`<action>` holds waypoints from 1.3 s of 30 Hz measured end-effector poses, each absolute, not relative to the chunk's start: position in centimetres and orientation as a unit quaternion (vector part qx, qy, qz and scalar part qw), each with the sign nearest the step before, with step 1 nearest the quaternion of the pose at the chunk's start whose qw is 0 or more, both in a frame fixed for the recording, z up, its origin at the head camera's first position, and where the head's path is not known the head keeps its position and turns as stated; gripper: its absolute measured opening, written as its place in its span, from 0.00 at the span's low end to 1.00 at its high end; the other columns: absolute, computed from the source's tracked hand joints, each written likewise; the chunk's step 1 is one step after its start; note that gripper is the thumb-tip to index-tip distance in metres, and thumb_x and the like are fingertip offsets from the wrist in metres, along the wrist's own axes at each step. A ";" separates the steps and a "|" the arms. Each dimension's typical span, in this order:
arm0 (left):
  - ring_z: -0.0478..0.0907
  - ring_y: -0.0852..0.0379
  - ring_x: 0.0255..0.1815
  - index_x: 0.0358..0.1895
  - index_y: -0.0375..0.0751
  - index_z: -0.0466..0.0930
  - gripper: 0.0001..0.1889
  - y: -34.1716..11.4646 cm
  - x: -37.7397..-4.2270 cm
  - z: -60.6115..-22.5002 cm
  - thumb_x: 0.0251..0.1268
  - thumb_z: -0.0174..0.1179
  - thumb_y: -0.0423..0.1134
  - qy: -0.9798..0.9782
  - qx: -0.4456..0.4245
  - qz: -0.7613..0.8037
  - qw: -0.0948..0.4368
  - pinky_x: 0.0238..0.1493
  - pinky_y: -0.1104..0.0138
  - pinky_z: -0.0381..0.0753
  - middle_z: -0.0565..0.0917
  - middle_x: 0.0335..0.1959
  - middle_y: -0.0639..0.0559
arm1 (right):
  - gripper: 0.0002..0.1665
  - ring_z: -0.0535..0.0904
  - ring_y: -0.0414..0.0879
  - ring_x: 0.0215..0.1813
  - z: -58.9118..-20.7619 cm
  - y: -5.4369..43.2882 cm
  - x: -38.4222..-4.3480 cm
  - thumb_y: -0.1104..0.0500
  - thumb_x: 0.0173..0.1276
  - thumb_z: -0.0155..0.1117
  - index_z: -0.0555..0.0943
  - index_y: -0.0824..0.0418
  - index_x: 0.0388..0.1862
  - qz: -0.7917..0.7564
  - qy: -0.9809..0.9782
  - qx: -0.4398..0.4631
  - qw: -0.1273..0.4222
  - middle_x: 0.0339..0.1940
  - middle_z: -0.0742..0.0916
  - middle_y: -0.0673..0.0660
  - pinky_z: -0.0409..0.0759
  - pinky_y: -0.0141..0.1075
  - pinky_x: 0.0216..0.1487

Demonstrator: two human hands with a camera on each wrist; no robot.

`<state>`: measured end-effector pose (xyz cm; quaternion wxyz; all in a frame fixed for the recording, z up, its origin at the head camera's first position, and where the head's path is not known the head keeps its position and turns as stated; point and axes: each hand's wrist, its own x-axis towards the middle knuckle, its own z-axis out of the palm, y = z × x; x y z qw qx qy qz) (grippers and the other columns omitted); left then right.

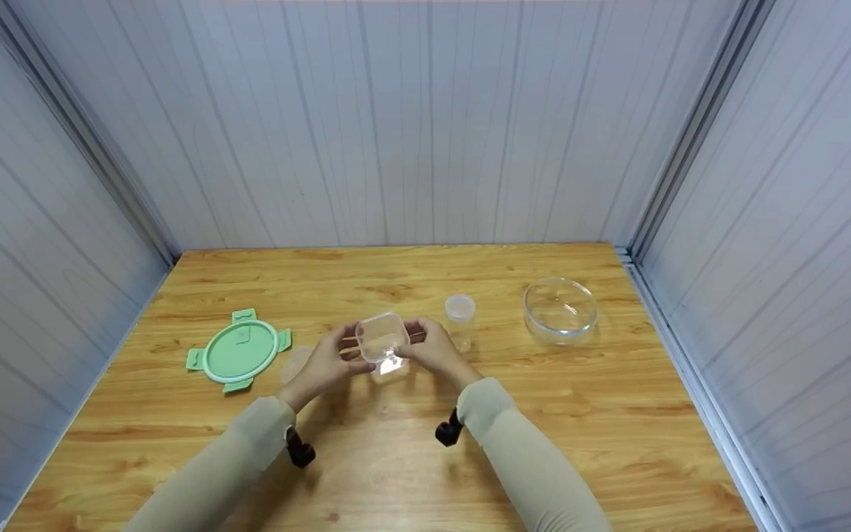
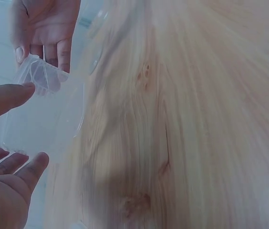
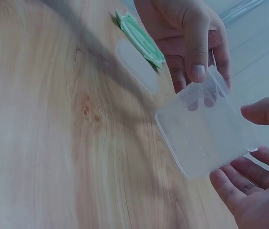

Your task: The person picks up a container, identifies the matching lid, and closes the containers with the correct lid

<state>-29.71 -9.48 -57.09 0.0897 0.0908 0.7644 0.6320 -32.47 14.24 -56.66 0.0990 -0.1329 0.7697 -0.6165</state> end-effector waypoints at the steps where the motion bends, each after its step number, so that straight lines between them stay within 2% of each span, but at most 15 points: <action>1: 0.76 0.28 0.75 0.80 0.29 0.64 0.44 -9.4 -29.6 -57.0 0.61 0.76 0.26 0.765 0.093 0.631 0.090 0.73 0.48 0.82 0.76 0.72 0.27 | 0.32 0.82 0.69 0.63 -56.6 14.4 -32.4 0.72 0.66 0.69 0.75 0.81 0.67 -0.617 0.768 -0.138 0.100 0.63 0.82 0.79 0.83 0.27 0.54; 8: 0.76 0.28 0.74 0.79 0.29 0.65 0.45 -9.1 -28.9 -56.8 0.58 0.78 0.26 0.766 0.106 0.628 0.089 0.73 0.46 0.81 0.76 0.71 0.27 | 0.31 0.83 0.68 0.61 -55.9 15.5 -31.4 0.72 0.65 0.73 0.75 0.83 0.64 -0.621 0.760 -0.163 0.098 0.61 0.82 0.82 0.84 0.27 0.53; 16: 0.75 0.27 0.74 0.80 0.31 0.63 0.47 -9.0 -27.9 -56.9 0.57 0.78 0.24 0.756 0.113 0.636 0.103 0.74 0.48 0.81 0.74 0.72 0.28 | 0.33 0.85 0.59 0.59 -55.9 16.2 -30.2 0.70 0.64 0.77 0.75 0.81 0.64 -0.618 0.762 -0.152 0.115 0.61 0.82 0.79 0.86 0.29 0.54; 23: 0.75 0.26 0.74 0.81 0.29 0.61 0.48 -8.7 -27.3 -57.0 0.58 0.78 0.24 0.754 0.129 0.633 0.120 0.74 0.45 0.80 0.72 0.73 0.26 | 0.32 0.85 0.52 0.55 -55.7 16.8 -29.0 0.69 0.63 0.79 0.75 0.79 0.62 -0.612 0.770 -0.135 0.125 0.60 0.83 0.75 0.86 0.29 0.53; 32: 0.75 0.26 0.74 0.81 0.29 0.62 0.48 -8.3 -26.4 -57.3 0.57 0.79 0.26 0.763 0.144 0.616 0.137 0.74 0.45 0.80 0.70 0.75 0.27 | 0.34 0.86 0.56 0.54 -56.3 17.5 -27.4 0.69 0.61 0.81 0.73 0.81 0.59 -0.626 0.758 -0.127 0.130 0.54 0.85 0.70 0.87 0.29 0.51; 39: 0.76 0.26 0.73 0.79 0.28 0.64 0.46 -8.0 -25.9 -57.8 0.56 0.78 0.24 0.758 0.153 0.618 0.137 0.76 0.45 0.79 0.71 0.73 0.26 | 0.34 0.86 0.50 0.51 -56.8 18.0 -26.6 0.68 0.60 0.83 0.73 0.80 0.59 -0.623 0.759 -0.131 0.133 0.54 0.85 0.72 0.87 0.29 0.51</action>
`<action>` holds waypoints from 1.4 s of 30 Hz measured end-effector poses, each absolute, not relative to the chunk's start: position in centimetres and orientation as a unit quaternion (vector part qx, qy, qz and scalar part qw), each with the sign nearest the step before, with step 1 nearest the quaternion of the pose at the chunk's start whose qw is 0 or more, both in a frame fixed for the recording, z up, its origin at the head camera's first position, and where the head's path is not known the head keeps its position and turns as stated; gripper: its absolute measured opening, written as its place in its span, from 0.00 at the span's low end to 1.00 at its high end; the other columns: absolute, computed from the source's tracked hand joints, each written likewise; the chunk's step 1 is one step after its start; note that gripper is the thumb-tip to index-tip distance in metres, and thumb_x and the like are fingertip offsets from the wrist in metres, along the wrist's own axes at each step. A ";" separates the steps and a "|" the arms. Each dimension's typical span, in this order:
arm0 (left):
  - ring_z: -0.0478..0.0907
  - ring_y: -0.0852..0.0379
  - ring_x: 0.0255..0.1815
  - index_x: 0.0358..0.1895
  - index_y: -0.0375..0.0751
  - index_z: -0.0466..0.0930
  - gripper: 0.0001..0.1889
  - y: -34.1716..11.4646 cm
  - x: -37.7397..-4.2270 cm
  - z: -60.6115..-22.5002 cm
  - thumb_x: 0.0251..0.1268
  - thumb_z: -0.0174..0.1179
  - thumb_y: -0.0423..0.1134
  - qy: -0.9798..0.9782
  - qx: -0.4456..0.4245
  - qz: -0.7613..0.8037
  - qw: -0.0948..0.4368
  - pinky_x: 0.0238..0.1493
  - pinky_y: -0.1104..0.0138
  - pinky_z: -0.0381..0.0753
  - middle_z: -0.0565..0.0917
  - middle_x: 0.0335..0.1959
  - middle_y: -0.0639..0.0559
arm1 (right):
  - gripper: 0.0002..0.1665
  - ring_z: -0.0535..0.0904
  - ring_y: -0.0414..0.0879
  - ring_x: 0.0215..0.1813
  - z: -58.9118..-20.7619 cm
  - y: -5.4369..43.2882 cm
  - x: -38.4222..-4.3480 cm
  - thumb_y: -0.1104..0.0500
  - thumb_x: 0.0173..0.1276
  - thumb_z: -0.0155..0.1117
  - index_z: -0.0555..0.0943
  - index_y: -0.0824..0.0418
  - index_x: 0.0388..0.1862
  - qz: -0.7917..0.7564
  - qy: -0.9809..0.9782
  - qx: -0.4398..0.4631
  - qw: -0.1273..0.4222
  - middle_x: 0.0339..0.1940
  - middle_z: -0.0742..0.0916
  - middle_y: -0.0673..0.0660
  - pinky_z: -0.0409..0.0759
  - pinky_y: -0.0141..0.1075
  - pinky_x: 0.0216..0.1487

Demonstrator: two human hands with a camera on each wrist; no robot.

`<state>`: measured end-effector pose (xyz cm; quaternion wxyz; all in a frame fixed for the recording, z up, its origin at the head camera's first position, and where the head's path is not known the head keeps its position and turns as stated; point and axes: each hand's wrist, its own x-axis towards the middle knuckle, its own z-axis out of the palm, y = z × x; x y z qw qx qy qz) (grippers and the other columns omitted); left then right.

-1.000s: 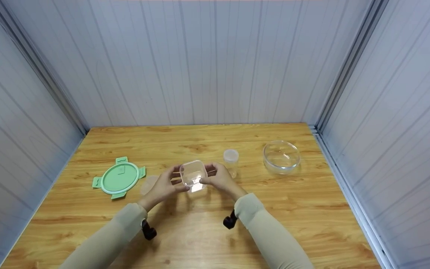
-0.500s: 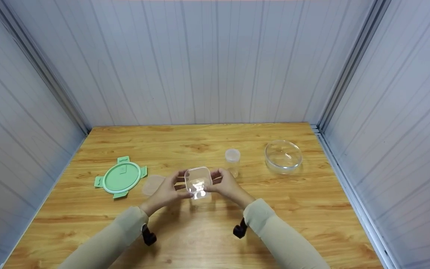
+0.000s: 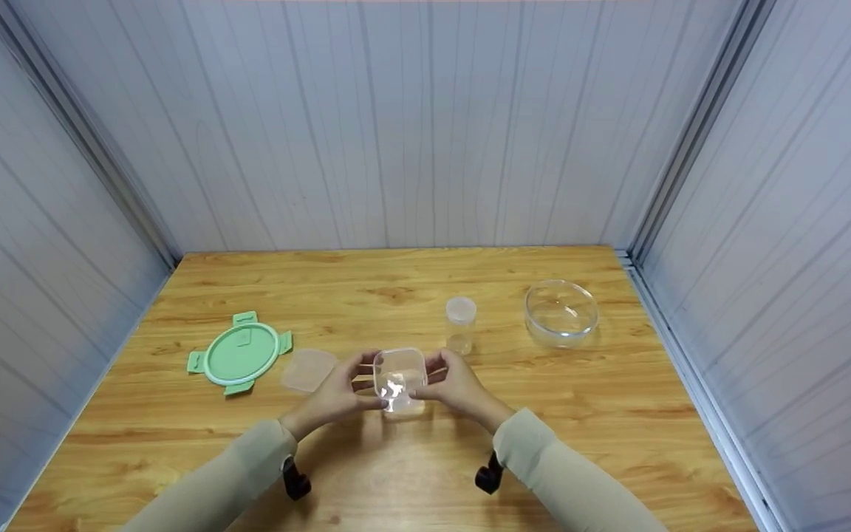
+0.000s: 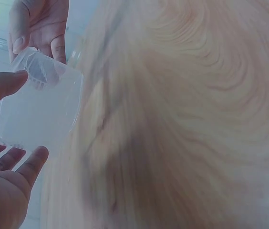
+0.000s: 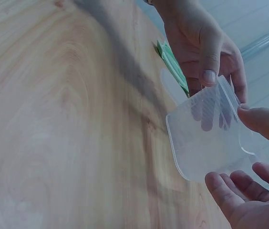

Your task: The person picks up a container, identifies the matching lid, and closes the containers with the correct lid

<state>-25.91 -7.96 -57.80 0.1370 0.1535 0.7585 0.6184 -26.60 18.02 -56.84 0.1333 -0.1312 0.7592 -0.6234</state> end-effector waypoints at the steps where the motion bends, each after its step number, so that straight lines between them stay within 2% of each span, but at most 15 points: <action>1: 0.76 0.26 0.73 0.78 0.27 0.64 0.46 -7.9 -25.8 -57.9 0.56 0.78 0.24 0.758 0.153 0.618 0.138 0.75 0.45 0.79 0.71 0.73 0.26 | 0.34 0.86 0.50 0.52 -56.9 18.1 -26.5 0.68 0.60 0.83 0.74 0.80 0.58 -0.622 0.761 -0.131 0.134 0.54 0.85 0.72 0.87 0.29 0.51; 8: 0.75 0.24 0.73 0.78 0.27 0.64 0.46 -8.0 -25.4 -58.6 0.56 0.78 0.23 0.748 0.158 0.627 0.152 0.75 0.46 0.80 0.70 0.74 0.25 | 0.33 0.86 0.59 0.53 -57.7 18.4 -26.0 0.70 0.60 0.83 0.72 0.81 0.55 -0.623 0.757 -0.143 0.138 0.52 0.84 0.72 0.87 0.30 0.49; 15: 0.76 0.28 0.73 0.77 0.26 0.66 0.45 -8.3 -25.3 -59.1 0.54 0.78 0.24 0.754 0.173 0.616 0.148 0.74 0.47 0.80 0.72 0.73 0.28 | 0.32 0.86 0.54 0.51 -58.1 18.3 -25.5 0.71 0.59 0.82 0.72 0.80 0.55 -0.622 0.758 -0.142 0.137 0.53 0.84 0.71 0.86 0.28 0.49; 20: 0.77 0.31 0.73 0.78 0.32 0.66 0.45 -8.4 -25.2 -59.3 0.57 0.78 0.27 0.754 0.163 0.614 0.166 0.74 0.47 0.81 0.73 0.73 0.32 | 0.31 0.87 0.53 0.52 -58.3 18.2 -25.2 0.69 0.60 0.82 0.73 0.78 0.55 -0.616 0.763 -0.129 0.146 0.54 0.85 0.72 0.86 0.28 0.50; 32: 0.78 0.31 0.73 0.78 0.32 0.66 0.44 -8.6 -25.4 -59.8 0.58 0.76 0.23 0.722 0.160 0.645 0.191 0.71 0.53 0.84 0.73 0.73 0.30 | 0.29 0.87 0.50 0.49 -58.4 18.3 -25.2 0.69 0.61 0.81 0.74 0.78 0.54 -0.613 0.765 -0.126 0.152 0.54 0.85 0.73 0.87 0.29 0.49; 36: 0.77 0.31 0.74 0.80 0.32 0.65 0.45 -8.8 -25.6 -59.9 0.58 0.76 0.23 0.723 0.167 0.643 0.192 0.72 0.52 0.83 0.73 0.73 0.31 | 0.36 0.86 0.55 0.53 -58.5 18.5 -25.4 0.67 0.61 0.83 0.72 0.77 0.60 -0.586 0.784 -0.147 0.141 0.58 0.83 0.73 0.89 0.35 0.55; 39: 0.76 0.31 0.75 0.80 0.32 0.65 0.45 -8.8 -25.6 -59.9 0.58 0.76 0.23 0.725 0.171 0.638 0.192 0.74 0.50 0.81 0.74 0.74 0.32 | 0.48 0.84 0.64 0.61 -58.7 18.8 -25.7 0.65 0.60 0.85 0.67 0.79 0.71 -0.563 0.799 -0.168 0.129 0.65 0.80 0.75 0.87 0.47 0.66; 42: 0.76 0.33 0.76 0.81 0.34 0.65 0.46 -9.0 -25.7 -59.9 0.58 0.76 0.24 0.732 0.170 0.632 0.191 0.76 0.49 0.79 0.74 0.75 0.34 | 0.58 0.80 0.70 0.69 -58.7 18.9 -26.0 0.61 0.60 0.87 0.62 0.79 0.79 -0.548 0.805 -0.185 0.130 0.72 0.76 0.76 0.80 0.58 0.74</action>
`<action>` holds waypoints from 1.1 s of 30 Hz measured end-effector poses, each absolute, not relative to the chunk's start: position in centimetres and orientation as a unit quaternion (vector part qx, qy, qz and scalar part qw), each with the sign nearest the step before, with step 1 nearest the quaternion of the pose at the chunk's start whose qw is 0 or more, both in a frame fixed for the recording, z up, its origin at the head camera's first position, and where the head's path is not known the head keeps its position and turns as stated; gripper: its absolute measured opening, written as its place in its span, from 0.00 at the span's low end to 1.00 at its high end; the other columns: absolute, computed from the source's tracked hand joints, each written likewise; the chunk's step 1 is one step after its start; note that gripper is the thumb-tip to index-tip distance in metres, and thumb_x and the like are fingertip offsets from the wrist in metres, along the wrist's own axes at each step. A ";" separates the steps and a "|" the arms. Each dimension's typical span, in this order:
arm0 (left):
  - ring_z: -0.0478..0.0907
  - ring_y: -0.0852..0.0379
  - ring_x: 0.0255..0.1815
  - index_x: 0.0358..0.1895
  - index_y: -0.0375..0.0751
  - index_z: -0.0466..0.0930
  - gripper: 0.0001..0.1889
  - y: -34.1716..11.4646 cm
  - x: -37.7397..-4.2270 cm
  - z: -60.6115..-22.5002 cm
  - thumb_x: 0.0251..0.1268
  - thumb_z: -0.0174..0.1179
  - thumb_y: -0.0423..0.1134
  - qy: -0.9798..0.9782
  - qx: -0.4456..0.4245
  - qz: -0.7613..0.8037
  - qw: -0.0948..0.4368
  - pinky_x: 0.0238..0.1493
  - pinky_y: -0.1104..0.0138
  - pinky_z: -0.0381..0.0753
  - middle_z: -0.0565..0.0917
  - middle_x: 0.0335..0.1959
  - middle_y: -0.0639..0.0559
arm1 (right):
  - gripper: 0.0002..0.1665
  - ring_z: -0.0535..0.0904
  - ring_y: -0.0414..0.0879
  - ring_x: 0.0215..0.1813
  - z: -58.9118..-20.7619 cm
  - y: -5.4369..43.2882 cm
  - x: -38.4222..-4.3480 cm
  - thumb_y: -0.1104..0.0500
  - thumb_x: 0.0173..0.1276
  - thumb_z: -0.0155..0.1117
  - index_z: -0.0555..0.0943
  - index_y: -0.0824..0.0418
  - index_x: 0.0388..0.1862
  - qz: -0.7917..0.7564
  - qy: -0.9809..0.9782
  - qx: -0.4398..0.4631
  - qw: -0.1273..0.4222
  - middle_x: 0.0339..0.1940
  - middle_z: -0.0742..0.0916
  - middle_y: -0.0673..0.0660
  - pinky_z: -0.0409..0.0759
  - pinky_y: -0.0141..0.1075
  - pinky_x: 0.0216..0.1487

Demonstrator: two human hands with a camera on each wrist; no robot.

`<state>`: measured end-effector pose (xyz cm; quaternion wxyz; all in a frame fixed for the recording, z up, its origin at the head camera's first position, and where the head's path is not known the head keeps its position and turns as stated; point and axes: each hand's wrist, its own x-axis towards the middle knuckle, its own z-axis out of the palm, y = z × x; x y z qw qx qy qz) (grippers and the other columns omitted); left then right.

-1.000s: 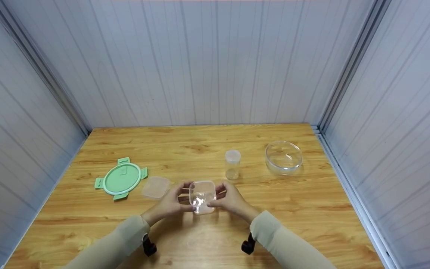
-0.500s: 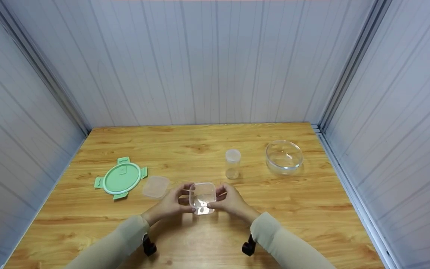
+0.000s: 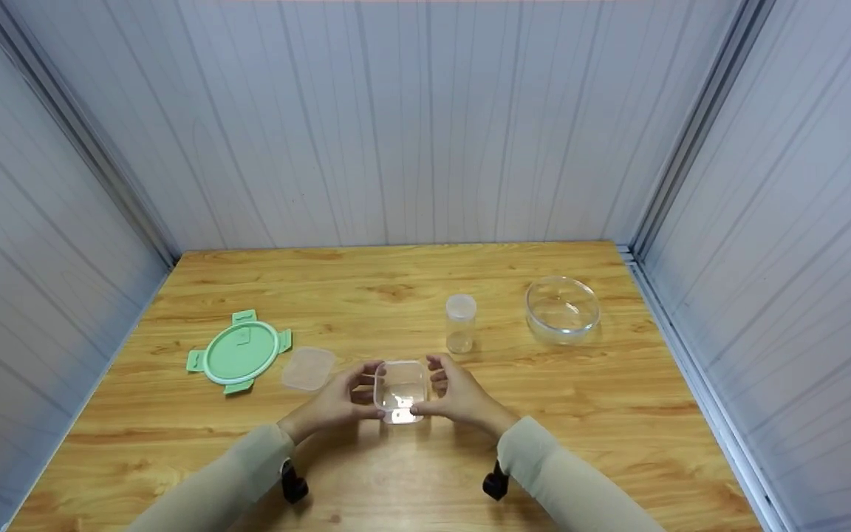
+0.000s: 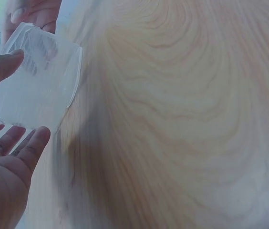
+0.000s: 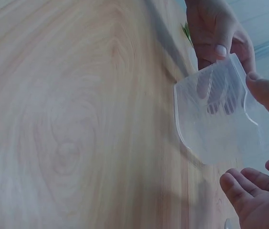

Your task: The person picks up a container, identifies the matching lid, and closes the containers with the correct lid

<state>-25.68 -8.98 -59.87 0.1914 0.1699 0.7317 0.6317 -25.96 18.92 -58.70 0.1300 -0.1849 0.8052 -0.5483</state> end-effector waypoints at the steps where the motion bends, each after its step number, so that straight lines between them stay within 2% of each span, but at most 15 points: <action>1: 0.75 0.33 0.76 0.81 0.35 0.65 0.47 -9.0 -25.7 -59.9 0.58 0.76 0.24 0.734 0.170 0.630 0.191 0.76 0.48 0.79 0.74 0.76 0.34 | 0.60 0.78 0.71 0.71 -58.7 18.9 -26.0 0.60 0.60 0.88 0.61 0.79 0.80 -0.545 0.806 -0.190 0.132 0.74 0.75 0.76 0.78 0.60 0.76; 7: 0.73 0.33 0.78 0.83 0.37 0.63 0.48 -9.2 -25.7 -59.7 0.60 0.77 0.27 0.742 0.180 0.618 0.190 0.79 0.46 0.75 0.71 0.79 0.34 | 0.64 0.72 0.74 0.77 -58.3 18.8 -26.2 0.58 0.60 0.88 0.58 0.76 0.84 -0.540 0.800 -0.214 0.153 0.80 0.71 0.76 0.71 0.65 0.80; 12: 0.73 0.34 0.79 0.85 0.35 0.60 0.50 -9.3 -25.8 -59.5 0.60 0.78 0.29 0.755 0.185 0.601 0.185 0.80 0.45 0.73 0.71 0.80 0.35 | 0.62 0.69 0.76 0.79 -58.2 18.5 -26.3 0.60 0.61 0.87 0.58 0.76 0.84 -0.541 0.796 -0.223 0.156 0.82 0.69 0.76 0.67 0.65 0.82; 20: 0.72 0.32 0.77 0.82 0.34 0.64 0.48 -9.8 -25.8 -59.2 0.59 0.80 0.32 0.780 0.196 0.572 0.162 0.77 0.44 0.77 0.73 0.78 0.35 | 0.56 0.71 0.76 0.78 -58.5 18.3 -26.6 0.62 0.63 0.85 0.62 0.79 0.81 -0.542 0.794 -0.237 0.141 0.79 0.72 0.78 0.70 0.66 0.80; 33: 0.75 0.32 0.74 0.77 0.32 0.71 0.40 -11.4 -26.3 -58.7 0.63 0.79 0.34 0.810 0.202 0.531 0.146 0.74 0.41 0.79 0.75 0.75 0.33 | 0.54 0.71 0.75 0.78 -58.6 18.1 -26.5 0.64 0.62 0.84 0.64 0.78 0.79 -0.556 0.788 -0.220 0.148 0.76 0.74 0.77 0.71 0.63 0.80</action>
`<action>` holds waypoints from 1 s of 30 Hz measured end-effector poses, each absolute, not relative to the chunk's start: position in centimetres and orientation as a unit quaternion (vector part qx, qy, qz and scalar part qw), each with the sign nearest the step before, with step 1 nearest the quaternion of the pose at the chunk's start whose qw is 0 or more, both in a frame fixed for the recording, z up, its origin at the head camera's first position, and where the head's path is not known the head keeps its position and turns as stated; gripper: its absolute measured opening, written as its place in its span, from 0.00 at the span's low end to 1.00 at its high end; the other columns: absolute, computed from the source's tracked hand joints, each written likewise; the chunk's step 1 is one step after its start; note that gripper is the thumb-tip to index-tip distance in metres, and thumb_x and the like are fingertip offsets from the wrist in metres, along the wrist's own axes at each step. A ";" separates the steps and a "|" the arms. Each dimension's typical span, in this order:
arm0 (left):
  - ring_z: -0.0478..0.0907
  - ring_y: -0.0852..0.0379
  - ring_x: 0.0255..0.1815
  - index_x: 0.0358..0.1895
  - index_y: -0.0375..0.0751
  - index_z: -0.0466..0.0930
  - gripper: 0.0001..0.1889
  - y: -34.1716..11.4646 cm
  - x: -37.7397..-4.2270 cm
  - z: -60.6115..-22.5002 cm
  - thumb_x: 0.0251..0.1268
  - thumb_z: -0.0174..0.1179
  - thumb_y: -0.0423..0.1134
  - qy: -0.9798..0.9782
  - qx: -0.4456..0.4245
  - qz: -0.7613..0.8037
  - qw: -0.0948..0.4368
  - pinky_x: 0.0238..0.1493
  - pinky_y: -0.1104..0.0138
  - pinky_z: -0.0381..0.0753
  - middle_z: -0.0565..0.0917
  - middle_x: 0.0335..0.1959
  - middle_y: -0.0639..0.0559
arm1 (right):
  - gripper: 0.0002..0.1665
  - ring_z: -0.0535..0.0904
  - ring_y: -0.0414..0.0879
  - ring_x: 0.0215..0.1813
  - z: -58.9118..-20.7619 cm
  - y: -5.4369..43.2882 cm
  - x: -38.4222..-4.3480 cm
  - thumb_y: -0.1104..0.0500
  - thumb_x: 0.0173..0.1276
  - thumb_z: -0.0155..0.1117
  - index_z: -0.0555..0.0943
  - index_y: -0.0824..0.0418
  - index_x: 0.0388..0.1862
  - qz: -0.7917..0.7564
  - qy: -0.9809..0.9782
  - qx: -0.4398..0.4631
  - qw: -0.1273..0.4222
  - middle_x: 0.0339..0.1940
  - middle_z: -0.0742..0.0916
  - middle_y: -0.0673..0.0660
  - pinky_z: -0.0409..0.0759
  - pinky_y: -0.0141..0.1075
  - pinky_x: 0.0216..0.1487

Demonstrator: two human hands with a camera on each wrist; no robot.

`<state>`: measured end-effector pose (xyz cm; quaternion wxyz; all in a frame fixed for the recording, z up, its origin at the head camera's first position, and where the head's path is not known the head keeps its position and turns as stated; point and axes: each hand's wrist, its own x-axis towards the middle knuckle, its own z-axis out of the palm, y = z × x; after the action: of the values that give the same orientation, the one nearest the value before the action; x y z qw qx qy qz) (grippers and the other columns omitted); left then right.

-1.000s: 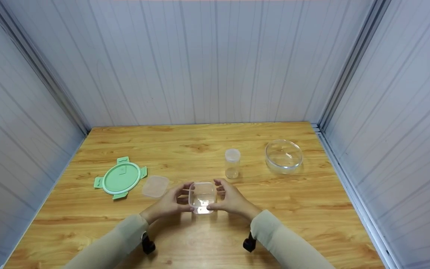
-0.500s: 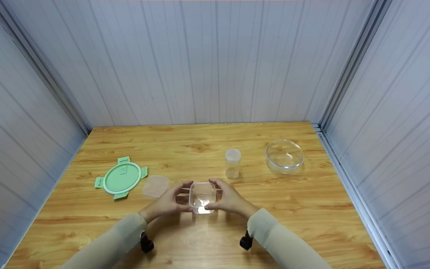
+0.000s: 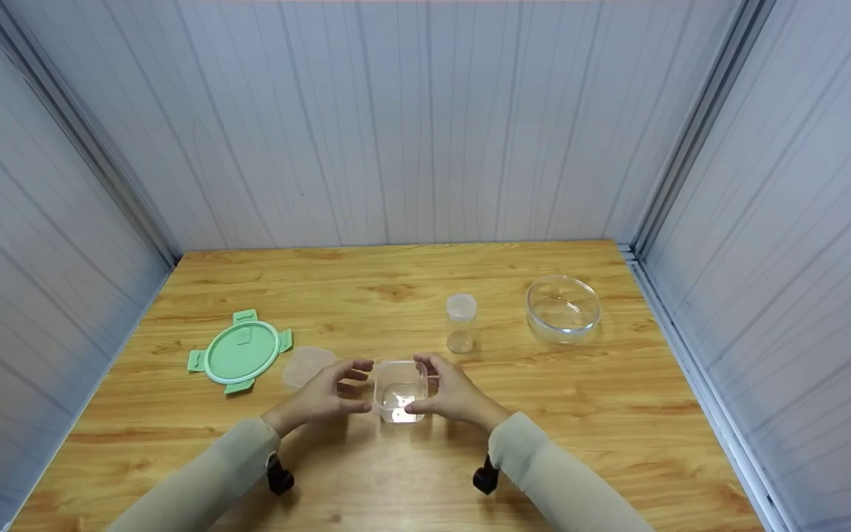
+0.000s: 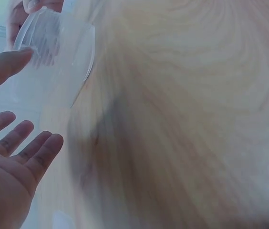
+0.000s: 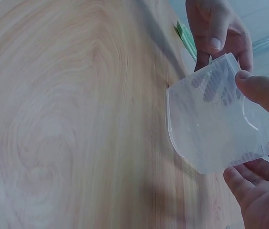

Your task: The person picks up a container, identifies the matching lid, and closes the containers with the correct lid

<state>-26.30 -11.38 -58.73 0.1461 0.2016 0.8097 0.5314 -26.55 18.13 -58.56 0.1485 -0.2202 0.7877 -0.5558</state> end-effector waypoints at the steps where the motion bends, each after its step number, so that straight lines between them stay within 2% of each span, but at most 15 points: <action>1: 0.75 0.32 0.73 0.76 0.31 0.71 0.39 -11.5 -26.4 -58.7 0.64 0.78 0.34 0.810 0.202 0.530 0.145 0.73 0.41 0.79 0.75 0.75 0.33 | 0.54 0.72 0.75 0.77 -58.5 18.1 -26.5 0.64 0.62 0.84 0.64 0.78 0.79 -0.553 0.790 -0.220 0.147 0.76 0.75 0.77 0.72 0.63 0.80; 12: 0.77 0.30 0.69 0.73 0.27 0.73 0.33 -12.8 -27.2 -58.0 0.67 0.74 0.31 0.811 0.201 0.535 0.124 0.70 0.39 0.80 0.77 0.71 0.27 | 0.52 0.72 0.75 0.76 -58.7 18.0 -26.7 0.67 0.60 0.85 0.65 0.78 0.77 -0.550 0.793 -0.224 0.136 0.74 0.75 0.78 0.73 0.64 0.78; 30: 0.79 0.30 0.69 0.73 0.29 0.74 0.32 -16.4 -27.7 -56.8 0.68 0.75 0.33 0.831 0.175 0.519 0.094 0.69 0.40 0.81 0.78 0.69 0.27 | 0.52 0.70 0.76 0.78 -58.7 18.2 -26.6 0.66 0.61 0.84 0.65 0.78 0.78 -0.560 0.783 -0.229 0.145 0.75 0.74 0.77 0.71 0.64 0.80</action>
<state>-27.68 -16.41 -56.84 0.0935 0.1753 0.8314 0.5189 -26.64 18.20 -58.70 0.1446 -0.2287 0.7829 -0.5602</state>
